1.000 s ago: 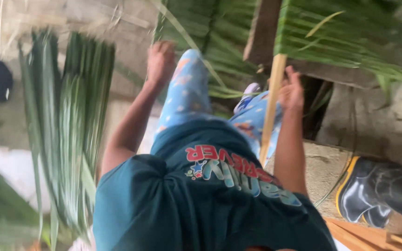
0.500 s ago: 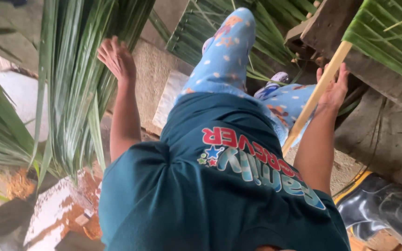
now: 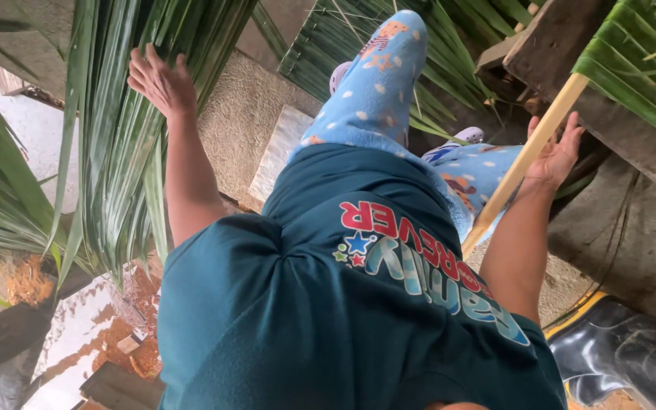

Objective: Weaving palm leaves onto a wooden frame to create a thatched panel

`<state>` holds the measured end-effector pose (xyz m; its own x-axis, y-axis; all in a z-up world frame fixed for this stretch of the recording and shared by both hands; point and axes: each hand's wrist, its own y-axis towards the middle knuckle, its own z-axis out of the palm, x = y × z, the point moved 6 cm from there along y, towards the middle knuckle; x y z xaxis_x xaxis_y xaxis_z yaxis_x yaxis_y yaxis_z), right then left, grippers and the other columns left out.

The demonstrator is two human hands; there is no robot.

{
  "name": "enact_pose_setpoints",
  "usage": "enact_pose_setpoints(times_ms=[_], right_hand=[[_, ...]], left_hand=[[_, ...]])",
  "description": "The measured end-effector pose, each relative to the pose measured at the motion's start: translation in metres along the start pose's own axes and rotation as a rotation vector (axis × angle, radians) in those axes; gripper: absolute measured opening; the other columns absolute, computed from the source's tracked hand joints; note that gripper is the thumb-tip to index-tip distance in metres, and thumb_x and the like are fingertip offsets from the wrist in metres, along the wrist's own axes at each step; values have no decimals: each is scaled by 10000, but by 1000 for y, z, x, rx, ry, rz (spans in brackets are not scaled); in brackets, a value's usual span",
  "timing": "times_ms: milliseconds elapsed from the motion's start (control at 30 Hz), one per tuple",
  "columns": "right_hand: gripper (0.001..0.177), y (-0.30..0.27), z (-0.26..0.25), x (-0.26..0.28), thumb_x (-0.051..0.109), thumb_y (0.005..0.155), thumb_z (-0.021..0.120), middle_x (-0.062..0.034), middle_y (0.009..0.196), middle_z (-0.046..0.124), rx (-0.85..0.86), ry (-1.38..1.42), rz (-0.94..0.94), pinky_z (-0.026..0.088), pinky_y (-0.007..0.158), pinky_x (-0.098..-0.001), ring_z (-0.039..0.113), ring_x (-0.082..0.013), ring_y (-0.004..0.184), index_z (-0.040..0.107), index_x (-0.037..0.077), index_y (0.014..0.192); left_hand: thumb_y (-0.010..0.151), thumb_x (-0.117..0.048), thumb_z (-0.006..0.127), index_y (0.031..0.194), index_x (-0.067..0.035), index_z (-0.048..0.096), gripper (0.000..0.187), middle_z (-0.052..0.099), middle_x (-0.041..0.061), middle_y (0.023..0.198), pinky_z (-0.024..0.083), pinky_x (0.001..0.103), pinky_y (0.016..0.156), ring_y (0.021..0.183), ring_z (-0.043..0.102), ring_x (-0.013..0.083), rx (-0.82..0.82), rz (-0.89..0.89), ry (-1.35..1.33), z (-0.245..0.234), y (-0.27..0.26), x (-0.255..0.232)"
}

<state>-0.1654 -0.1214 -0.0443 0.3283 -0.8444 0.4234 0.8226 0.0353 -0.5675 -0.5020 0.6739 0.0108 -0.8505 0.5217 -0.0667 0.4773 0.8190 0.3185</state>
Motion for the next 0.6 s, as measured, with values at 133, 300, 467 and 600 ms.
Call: enact_pose_setpoints(times_ms=[133,300,467,600], right_hand=[[684,-3,4,-2,233,830,794,-267,1596,417,-10,-24,-13,594,1092,-634,590,-432,1282,572,75,1457],[696,-3,5,0,229,856,747,-268,1526,476,-12,9,-9,559,1116,-656,606,-421,1240,531,71,1498],[679,-5,3,1,225,872,744,-252,1548,361,16,22,-1,550,1121,-645,532,-426,1313,525,76,1497],[639,-1,-6,4,196,877,746,-251,1559,352,20,64,-32,514,1172,-665,516,-457,1377,563,43,1470]], left_hand=[[794,-399,1013,1307,-75,624,722,602,138,1249,359,521,1053,1169,538,325,11,4,-14,3,-3,4],[727,-298,1009,1085,-86,703,516,590,101,1008,458,499,949,950,568,276,-4,110,-65,3,13,13],[782,-236,980,992,-57,704,390,668,137,977,564,440,749,821,666,257,83,155,-240,-25,29,17],[848,-215,945,878,-99,759,222,636,47,843,619,316,499,604,622,137,75,266,-393,-64,35,0]])
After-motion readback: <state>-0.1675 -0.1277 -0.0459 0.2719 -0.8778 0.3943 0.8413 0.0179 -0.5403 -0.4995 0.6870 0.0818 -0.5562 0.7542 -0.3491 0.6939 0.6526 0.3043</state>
